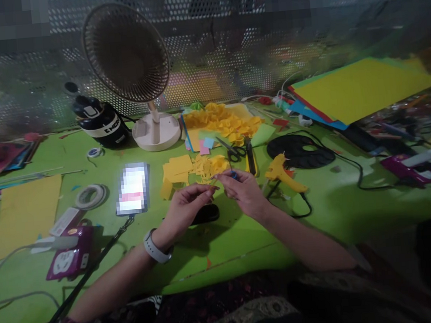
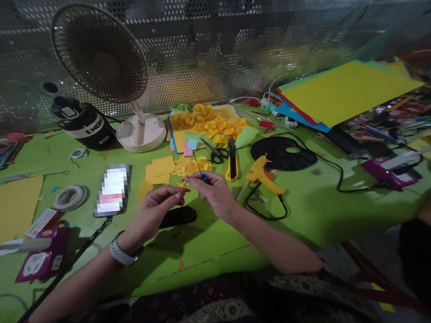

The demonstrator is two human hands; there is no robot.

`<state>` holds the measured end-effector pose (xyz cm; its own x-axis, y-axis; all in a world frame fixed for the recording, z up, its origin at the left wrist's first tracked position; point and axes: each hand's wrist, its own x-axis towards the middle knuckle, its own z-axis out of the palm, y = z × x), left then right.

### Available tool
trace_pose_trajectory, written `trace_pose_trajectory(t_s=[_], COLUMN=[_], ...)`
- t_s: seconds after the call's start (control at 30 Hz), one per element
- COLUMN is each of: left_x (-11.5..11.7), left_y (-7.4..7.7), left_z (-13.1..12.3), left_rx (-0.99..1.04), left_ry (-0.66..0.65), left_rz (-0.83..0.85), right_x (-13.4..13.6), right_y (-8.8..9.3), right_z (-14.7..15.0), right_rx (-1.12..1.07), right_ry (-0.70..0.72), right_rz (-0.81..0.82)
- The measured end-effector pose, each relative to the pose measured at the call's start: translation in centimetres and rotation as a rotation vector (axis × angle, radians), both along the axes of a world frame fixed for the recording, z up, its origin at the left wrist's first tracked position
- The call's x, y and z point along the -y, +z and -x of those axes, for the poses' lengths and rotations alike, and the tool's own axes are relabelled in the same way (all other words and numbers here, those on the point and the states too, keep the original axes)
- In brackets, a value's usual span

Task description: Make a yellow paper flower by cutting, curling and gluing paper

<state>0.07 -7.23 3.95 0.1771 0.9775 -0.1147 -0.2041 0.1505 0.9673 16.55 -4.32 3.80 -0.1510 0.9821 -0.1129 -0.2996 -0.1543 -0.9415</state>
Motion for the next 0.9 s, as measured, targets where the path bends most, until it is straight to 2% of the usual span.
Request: trace_pose_trajectory(t_s=[0.23, 0.37, 0.57, 0.7, 0.9], left_x=[-0.2, -0.2, -0.6, -0.7, -0.5], left_y=[-0.3, -0.6, -0.4, -0.1, -0.2], left_z=[0.5, 0.6, 0.5, 0.5, 0.5], left_rx=[-0.028, -0.019, 0.039, 0.026, 0.022], left_ry=[-0.004, -0.018, 0.175, 0.152, 0.105], left_rz=[-0.025, -0.045, -0.03, -0.081, -0.135], right_x=[0.1, 0.0, 0.6, 1.0, 0.6], right_y=[0.1, 0.0, 0.7, 0.8, 0.3], right_z=[0.0, -0.4, -1.3, -1.0, -0.9], right_rx=[0.014, 0.113, 0.433, 0.718, 0.878], right_ry=[-0.039, -0.016, 0.064, 0.113, 0.108], right_rz=[-0.02, -0.079, -0.379, -0.603, -0.696])
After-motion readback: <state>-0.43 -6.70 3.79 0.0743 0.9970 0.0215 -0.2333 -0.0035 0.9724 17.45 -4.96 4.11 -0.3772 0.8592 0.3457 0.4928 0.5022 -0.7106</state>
